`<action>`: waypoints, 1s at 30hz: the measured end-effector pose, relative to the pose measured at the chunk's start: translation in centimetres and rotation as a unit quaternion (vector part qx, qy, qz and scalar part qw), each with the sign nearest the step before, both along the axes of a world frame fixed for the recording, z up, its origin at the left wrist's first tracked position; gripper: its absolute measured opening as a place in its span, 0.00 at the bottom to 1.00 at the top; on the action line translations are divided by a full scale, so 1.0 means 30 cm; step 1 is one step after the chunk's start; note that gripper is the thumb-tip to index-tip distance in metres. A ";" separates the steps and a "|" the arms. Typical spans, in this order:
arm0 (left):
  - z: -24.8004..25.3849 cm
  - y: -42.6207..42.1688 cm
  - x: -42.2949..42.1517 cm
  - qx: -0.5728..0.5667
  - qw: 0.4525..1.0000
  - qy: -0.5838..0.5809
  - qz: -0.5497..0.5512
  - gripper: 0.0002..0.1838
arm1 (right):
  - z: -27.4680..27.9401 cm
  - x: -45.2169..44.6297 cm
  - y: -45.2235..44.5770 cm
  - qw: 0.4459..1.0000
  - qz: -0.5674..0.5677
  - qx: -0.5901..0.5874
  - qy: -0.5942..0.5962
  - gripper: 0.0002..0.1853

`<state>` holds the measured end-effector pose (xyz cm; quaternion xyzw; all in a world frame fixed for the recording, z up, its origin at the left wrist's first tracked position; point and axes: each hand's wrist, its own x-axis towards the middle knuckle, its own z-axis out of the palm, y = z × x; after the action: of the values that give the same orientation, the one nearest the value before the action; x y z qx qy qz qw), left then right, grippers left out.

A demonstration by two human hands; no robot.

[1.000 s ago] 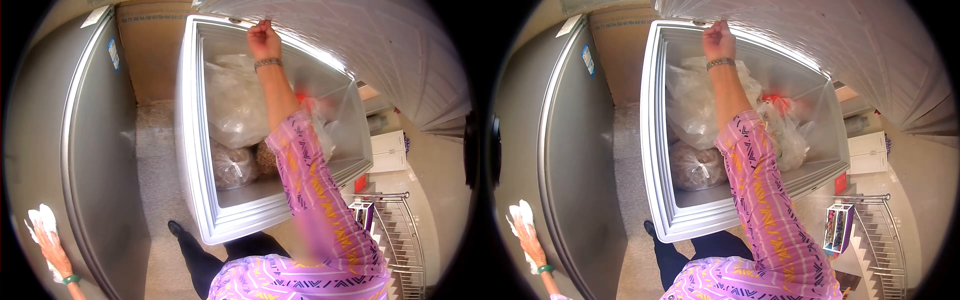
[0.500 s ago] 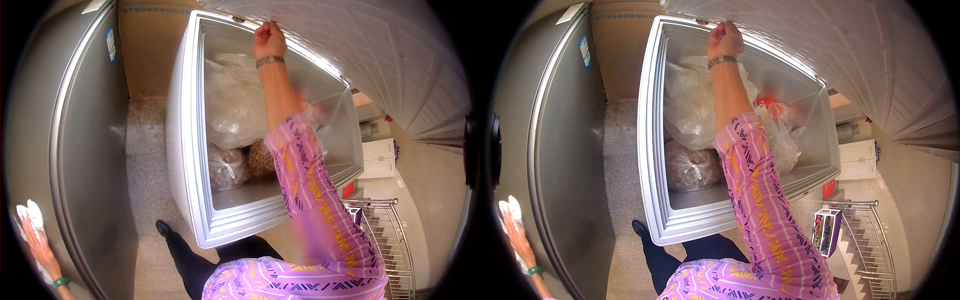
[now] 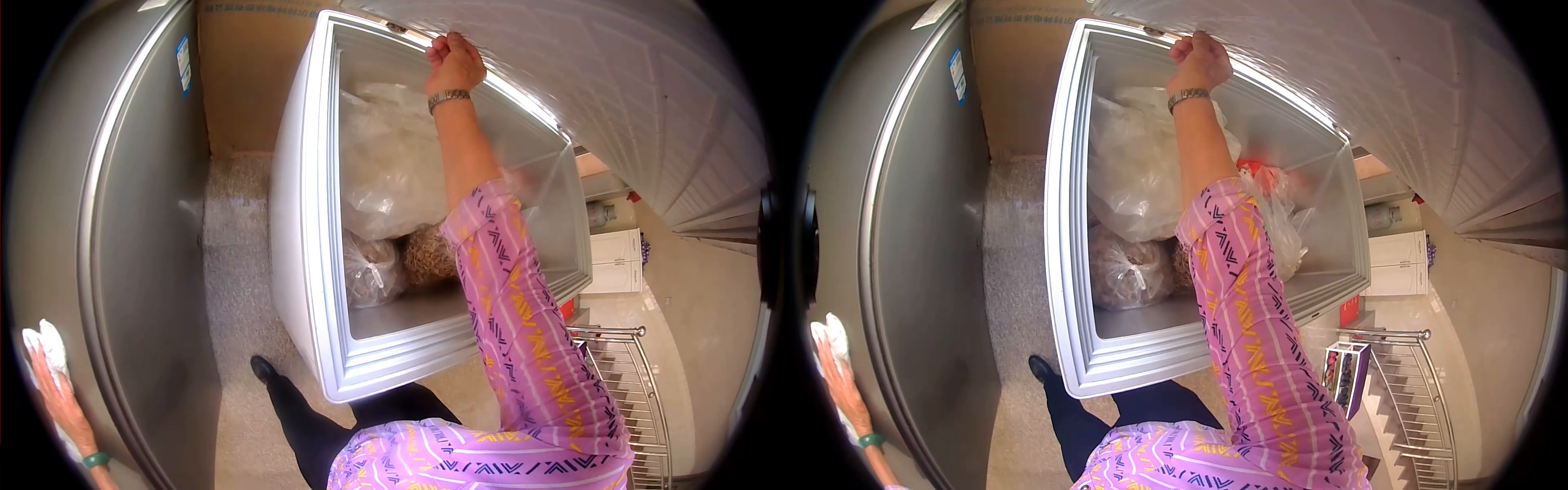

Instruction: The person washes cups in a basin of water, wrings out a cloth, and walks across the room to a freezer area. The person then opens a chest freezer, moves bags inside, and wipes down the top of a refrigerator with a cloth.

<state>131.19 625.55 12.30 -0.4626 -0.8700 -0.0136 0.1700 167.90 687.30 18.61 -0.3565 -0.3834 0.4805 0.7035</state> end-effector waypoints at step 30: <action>0.017 0.033 0.025 0.040 0.997 -0.061 -0.013 0.24 | 0.004 0.043 0.005 0.960 -0.036 0.119 -0.253 0.10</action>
<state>131.95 626.55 12.82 -0.4655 -0.8712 -0.0784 0.1347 169.19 687.43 18.74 -0.3936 -0.5901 0.3001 0.6378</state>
